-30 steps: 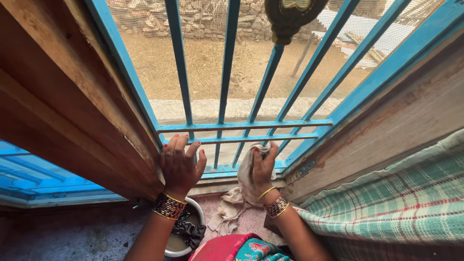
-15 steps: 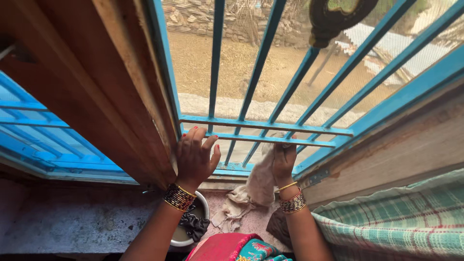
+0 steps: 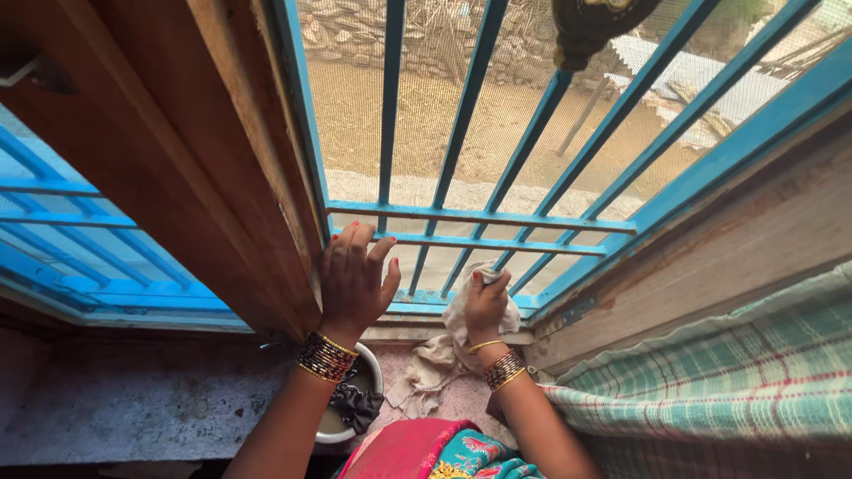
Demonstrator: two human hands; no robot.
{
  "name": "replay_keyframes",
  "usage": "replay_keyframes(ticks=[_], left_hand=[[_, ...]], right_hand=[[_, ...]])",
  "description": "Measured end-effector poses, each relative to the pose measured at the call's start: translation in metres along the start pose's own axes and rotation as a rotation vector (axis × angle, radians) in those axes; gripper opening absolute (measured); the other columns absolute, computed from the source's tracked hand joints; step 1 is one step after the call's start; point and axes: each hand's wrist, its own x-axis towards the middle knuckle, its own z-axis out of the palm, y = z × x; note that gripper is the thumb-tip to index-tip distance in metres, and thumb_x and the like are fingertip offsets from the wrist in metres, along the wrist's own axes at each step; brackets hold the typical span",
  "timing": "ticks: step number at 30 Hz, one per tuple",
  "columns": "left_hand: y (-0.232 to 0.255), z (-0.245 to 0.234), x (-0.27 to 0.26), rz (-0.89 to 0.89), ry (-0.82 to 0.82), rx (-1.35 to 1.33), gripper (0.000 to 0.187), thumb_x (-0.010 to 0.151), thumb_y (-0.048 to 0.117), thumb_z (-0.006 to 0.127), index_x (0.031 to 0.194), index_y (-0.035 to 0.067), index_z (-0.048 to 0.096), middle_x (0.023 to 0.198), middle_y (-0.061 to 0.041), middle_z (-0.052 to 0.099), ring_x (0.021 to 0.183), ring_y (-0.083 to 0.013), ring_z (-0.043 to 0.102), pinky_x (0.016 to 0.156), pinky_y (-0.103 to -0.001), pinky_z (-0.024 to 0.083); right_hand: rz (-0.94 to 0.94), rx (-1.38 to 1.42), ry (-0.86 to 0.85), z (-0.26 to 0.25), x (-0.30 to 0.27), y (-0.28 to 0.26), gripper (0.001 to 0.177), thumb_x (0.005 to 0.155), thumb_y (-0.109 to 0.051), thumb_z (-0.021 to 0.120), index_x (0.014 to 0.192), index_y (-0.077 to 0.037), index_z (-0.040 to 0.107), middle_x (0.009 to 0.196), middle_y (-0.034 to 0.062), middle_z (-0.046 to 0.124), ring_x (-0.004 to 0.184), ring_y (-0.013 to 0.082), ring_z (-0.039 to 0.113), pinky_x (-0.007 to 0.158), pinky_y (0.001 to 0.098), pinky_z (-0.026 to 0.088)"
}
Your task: The person cleans a blue metal window grill using a dark cloth and a white cloth. They repeatedly dip the dark cloth into a metal bowl of water to wet it, then wipe the grill bars. The person switches to a white cloth to wipe the same area, then returns to the dark cloth for further cleaning.
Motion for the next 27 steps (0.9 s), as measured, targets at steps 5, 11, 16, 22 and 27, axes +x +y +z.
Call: replay_keyframes(ticks=[5,11,16,22,27], left_hand=[[0.003,-0.011,-0.005,-0.006,-0.055,-0.033,0.042,0.094,0.027,0.067,0.132,0.016,0.054,0.135,-0.011,0.054,0.135,-0.0318,0.051,0.116,-0.052,0.036],[0.01,-0.021,-0.008,0.003,-0.05,-0.046,0.044,0.093,0.026,0.068,0.134,0.016,0.053,0.137,-0.012,0.053,0.137,-0.0326,0.049,0.116,-0.052,0.036],[0.014,-0.018,-0.008,-0.003,-0.047,-0.039,0.044,0.093,0.026,0.069,0.133,0.017,0.053,0.136,-0.011,0.053,0.137,-0.0327,0.049,0.116,-0.053,0.035],[0.016,-0.016,-0.005,0.005,-0.044,-0.026,0.045,0.092,0.026,0.069,0.133,0.017,0.053,0.137,-0.011,0.053,0.137,-0.0328,0.049,0.116,-0.053,0.034],[0.012,-0.008,-0.007,0.008,-0.037,-0.013,0.044,0.094,0.026,0.069,0.134,0.018,0.053,0.137,-0.01,0.054,0.137,-0.032,0.049,0.116,-0.052,0.035]], right_hand=[[-0.038,-0.281,-0.024,-0.015,-0.016,-0.018,0.048,0.1,-0.024,0.062,0.13,0.007,0.043,0.095,0.026,0.067,0.085,0.0459,0.067,0.07,0.0489,0.052],[0.075,0.133,-0.089,-0.062,-0.013,-0.049,0.017,0.108,-0.02,0.056,0.109,-0.005,0.064,0.093,0.0092,0.075,0.081,0.0219,0.074,0.07,0.0337,0.062],[0.146,0.658,0.028,-0.071,0.013,-0.066,0.028,0.112,-0.026,0.045,0.113,-0.004,0.062,0.1,0.0051,0.07,0.088,0.0137,0.067,0.077,0.0276,0.057],[0.17,0.74,-0.067,-0.057,0.025,-0.075,0.027,0.113,-0.028,0.044,0.111,-0.004,0.058,0.101,0.0038,0.066,0.093,0.0142,0.067,0.089,0.0293,0.06],[0.028,0.423,0.009,-0.029,0.025,-0.053,0.022,0.114,-0.024,0.048,0.116,-0.003,0.051,0.096,0.0051,0.059,0.084,0.0183,0.056,0.074,0.0348,0.049]])
